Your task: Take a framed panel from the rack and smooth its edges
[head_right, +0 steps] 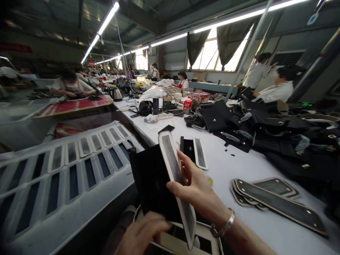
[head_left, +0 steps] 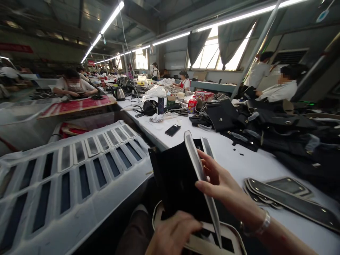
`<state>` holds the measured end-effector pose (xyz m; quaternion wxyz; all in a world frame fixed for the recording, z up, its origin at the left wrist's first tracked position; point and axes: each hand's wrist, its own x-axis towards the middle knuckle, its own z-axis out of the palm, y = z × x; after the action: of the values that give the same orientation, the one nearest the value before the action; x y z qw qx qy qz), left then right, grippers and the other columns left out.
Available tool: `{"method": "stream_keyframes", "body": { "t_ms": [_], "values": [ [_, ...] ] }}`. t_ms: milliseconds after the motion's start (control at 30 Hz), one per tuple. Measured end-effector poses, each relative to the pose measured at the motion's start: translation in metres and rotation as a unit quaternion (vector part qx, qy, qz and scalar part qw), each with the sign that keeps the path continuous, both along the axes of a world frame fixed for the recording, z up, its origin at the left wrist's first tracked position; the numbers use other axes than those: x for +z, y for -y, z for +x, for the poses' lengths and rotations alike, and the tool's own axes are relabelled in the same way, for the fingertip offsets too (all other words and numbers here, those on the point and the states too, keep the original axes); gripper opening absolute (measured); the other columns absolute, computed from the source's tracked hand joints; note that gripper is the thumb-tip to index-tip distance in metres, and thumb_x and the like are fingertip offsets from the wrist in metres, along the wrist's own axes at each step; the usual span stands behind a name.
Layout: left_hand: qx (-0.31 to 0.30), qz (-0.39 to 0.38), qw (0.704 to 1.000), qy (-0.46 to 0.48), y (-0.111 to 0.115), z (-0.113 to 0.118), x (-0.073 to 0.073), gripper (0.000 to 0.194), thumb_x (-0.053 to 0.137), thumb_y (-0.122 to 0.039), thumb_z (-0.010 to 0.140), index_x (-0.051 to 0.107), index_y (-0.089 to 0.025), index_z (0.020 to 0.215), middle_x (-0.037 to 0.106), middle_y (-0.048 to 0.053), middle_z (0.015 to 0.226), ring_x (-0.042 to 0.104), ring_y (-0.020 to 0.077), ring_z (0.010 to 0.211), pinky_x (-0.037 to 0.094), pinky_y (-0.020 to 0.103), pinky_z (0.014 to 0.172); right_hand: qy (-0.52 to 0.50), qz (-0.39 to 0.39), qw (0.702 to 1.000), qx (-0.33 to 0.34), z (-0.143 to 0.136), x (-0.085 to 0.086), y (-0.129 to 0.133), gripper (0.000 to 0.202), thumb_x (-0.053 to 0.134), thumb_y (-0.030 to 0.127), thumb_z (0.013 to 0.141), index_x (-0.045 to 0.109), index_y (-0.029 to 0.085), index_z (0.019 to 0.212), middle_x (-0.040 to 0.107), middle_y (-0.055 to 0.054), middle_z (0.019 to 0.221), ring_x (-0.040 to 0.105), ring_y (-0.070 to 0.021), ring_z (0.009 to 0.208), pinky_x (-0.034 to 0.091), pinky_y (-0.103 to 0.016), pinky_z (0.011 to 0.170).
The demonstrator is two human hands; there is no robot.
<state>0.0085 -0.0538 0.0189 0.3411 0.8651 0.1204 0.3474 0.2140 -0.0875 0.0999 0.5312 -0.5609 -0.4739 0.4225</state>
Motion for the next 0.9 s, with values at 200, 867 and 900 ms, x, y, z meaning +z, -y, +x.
{"method": "stream_keyframes", "body": {
  "t_ms": [200, 867, 900],
  "values": [
    [0.255, -0.037, 0.961, 0.103, -0.039, -0.020, 0.024, 0.063, 0.066, -0.020, 0.085, 0.038, -0.032, 0.140, 0.041, 0.005, 0.147, 0.046, 0.0228, 0.128, 0.044, 0.036, 0.104, 0.180, 0.013, 0.983, -0.018, 0.014, -0.008, 0.032, 0.095, 0.069, 0.035, 0.074, 0.016, 0.031, 0.153, 0.053, -0.009, 0.126, 0.059, -0.0250, 0.107, 0.049, -0.047, 0.096],
    [0.178, -0.096, 0.979, 0.022, -0.052, -0.014, 0.021, 0.037, 0.063, -0.009, 0.083, 0.059, -0.029, 0.113, 0.064, -0.002, 0.108, 0.062, 0.0152, 0.097, 0.051, 0.029, 0.087, 0.424, 0.118, 0.895, -0.076, 0.018, -0.033, 0.059, 0.078, 0.065, 0.035, 0.079, 0.026, 0.034, 0.147, 0.057, -0.007, 0.122, 0.061, -0.0210, 0.090, 0.057, -0.034, 0.078],
    [0.173, -0.100, 0.980, 0.009, -0.051, -0.014, 0.019, 0.037, 0.063, -0.009, 0.082, 0.060, -0.029, 0.112, 0.065, -0.002, 0.107, 0.062, 0.0156, 0.097, 0.051, 0.030, 0.087, 0.427, 0.107, 0.895, -0.077, 0.019, -0.036, 0.060, 0.078, 0.065, 0.035, 0.080, 0.026, 0.034, 0.147, 0.057, -0.007, 0.120, 0.061, -0.0201, 0.086, 0.057, -0.033, 0.074]
  ]
}}
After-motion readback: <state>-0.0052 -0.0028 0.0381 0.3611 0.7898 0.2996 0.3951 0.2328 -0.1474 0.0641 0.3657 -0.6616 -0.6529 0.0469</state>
